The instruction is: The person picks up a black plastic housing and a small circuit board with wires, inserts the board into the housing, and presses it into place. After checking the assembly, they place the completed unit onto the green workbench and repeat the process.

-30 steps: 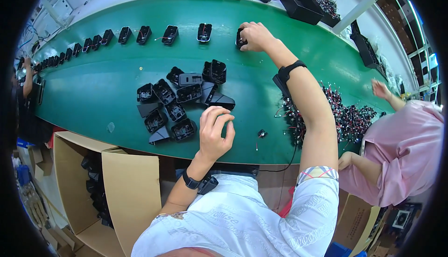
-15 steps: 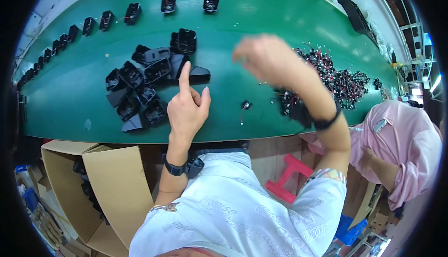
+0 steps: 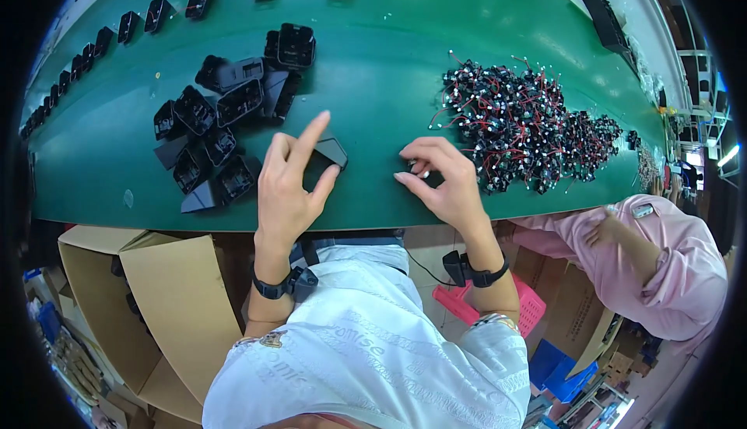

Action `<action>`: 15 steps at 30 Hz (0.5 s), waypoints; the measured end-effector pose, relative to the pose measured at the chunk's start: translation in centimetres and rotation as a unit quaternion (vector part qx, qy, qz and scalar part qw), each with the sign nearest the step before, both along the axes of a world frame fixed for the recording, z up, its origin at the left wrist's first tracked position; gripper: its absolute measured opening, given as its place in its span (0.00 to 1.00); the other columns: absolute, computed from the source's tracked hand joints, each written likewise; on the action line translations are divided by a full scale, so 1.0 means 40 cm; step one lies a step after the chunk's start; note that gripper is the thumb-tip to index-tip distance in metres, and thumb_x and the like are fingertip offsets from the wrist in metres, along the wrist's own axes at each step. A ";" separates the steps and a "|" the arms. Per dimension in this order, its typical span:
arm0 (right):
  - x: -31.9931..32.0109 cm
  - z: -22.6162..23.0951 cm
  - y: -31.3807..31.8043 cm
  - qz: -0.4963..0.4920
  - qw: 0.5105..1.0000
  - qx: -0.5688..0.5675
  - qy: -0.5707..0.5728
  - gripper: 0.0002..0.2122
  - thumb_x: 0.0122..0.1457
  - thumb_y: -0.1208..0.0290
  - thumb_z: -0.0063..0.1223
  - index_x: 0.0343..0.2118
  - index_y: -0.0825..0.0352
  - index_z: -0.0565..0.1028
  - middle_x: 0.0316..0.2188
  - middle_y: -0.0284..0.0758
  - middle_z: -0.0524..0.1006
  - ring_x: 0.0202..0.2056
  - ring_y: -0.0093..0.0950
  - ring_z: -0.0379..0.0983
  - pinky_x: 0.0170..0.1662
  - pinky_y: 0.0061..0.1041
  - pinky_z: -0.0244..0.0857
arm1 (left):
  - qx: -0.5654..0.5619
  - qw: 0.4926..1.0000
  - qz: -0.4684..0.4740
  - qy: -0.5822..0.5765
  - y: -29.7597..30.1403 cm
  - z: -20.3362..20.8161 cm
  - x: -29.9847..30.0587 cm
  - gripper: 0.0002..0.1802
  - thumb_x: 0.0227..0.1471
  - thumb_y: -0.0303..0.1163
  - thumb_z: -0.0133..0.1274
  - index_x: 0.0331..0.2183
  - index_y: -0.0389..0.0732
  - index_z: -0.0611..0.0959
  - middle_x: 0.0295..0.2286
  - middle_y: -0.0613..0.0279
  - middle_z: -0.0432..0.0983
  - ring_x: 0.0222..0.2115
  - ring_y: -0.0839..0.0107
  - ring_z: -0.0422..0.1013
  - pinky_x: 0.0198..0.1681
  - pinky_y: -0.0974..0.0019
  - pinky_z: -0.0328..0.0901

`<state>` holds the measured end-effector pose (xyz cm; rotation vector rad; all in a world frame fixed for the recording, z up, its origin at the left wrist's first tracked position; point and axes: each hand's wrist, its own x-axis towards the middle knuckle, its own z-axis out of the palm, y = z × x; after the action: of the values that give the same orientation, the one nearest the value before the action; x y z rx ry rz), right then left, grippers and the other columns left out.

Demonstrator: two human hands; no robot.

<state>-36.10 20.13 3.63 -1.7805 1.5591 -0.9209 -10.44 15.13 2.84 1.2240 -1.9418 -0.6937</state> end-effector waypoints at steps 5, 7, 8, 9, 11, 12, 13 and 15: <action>-0.003 0.054 0.001 -0.028 0.997 -0.002 0.079 0.17 0.48 0.82 0.67 0.43 0.68 0.80 0.44 0.36 0.78 0.34 0.24 0.76 0.33 0.21 0.70 | -0.049 0.998 0.034 0.031 0.007 -0.027 0.022 0.46 0.37 0.32 0.72 0.60 0.41 0.73 0.41 0.53 0.69 0.40 0.60 0.68 0.42 0.57 0.67; -0.011 0.035 0.003 -0.014 0.995 -0.016 0.097 0.16 0.49 0.82 0.67 0.42 0.67 0.81 0.42 0.35 0.79 0.34 0.25 0.77 0.33 0.22 0.70 | -0.065 0.997 0.032 0.031 0.011 -0.032 0.011 0.47 0.37 0.34 0.73 0.60 0.42 0.72 0.46 0.48 0.67 0.45 0.54 0.66 0.48 0.53 0.65; -0.012 0.024 0.000 0.003 0.993 -0.031 0.114 0.14 0.49 0.81 0.67 0.41 0.66 0.82 0.41 0.35 0.79 0.34 0.26 0.77 0.33 0.23 0.71 | -0.084 0.995 0.033 0.030 0.010 -0.037 0.005 0.48 0.37 0.36 0.74 0.61 0.43 0.72 0.50 0.44 0.66 0.51 0.47 0.64 0.53 0.49 0.62; 0.008 0.030 -0.005 -0.014 0.990 -0.063 0.129 0.10 0.50 0.80 0.67 0.37 0.66 0.83 0.36 0.34 0.80 0.33 0.28 0.78 0.34 0.24 0.72 | -0.065 0.997 0.033 0.016 0.013 -0.042 -0.004 0.48 0.38 0.39 0.74 0.61 0.44 0.72 0.57 0.42 0.61 0.57 0.44 0.60 0.57 0.47 0.59; 0.001 0.019 -0.006 -0.007 0.987 -0.075 0.142 0.10 0.50 0.81 0.66 0.36 0.66 0.83 0.35 0.34 0.79 0.33 0.28 0.78 0.34 0.25 0.72 | -0.055 0.998 0.024 -0.016 0.009 -0.044 -0.015 0.47 0.38 0.38 0.73 0.60 0.45 0.72 0.57 0.43 0.62 0.57 0.44 0.60 0.58 0.47 0.59; 0.000 0.014 -0.004 -0.001 0.984 -0.086 0.155 0.09 0.50 0.81 0.66 0.35 0.66 0.83 0.35 0.34 0.79 0.33 0.29 0.78 0.34 0.25 0.72 | -0.046 0.998 0.014 -0.047 0.009 -0.046 -0.019 0.45 0.39 0.38 0.73 0.60 0.46 0.73 0.57 0.44 0.62 0.58 0.44 0.60 0.59 0.47 0.58; 0.005 0.017 -0.006 -0.006 0.986 -0.078 0.148 0.07 0.50 0.82 0.66 0.33 0.67 0.83 0.34 0.34 0.79 0.33 0.30 0.79 0.35 0.26 0.72 | -0.043 0.998 0.015 -0.048 0.009 -0.051 -0.024 0.45 0.39 0.38 0.73 0.60 0.46 0.73 0.57 0.44 0.62 0.58 0.44 0.60 0.59 0.47 0.58; 0.007 0.014 -0.006 -0.009 0.985 -0.088 0.148 0.07 0.50 0.82 0.66 0.33 0.67 0.83 0.34 0.34 0.79 0.33 0.30 0.79 0.35 0.26 0.72 | -0.063 0.997 -0.018 -0.047 0.004 -0.064 -0.033 0.41 0.42 0.33 0.69 0.60 0.47 0.74 0.54 0.49 0.67 0.57 0.48 0.63 0.58 0.48 0.59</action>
<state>-35.81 19.89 4.17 -2.1101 1.7228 -0.8537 -11.77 15.28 0.29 1.1659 -2.0564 -0.5312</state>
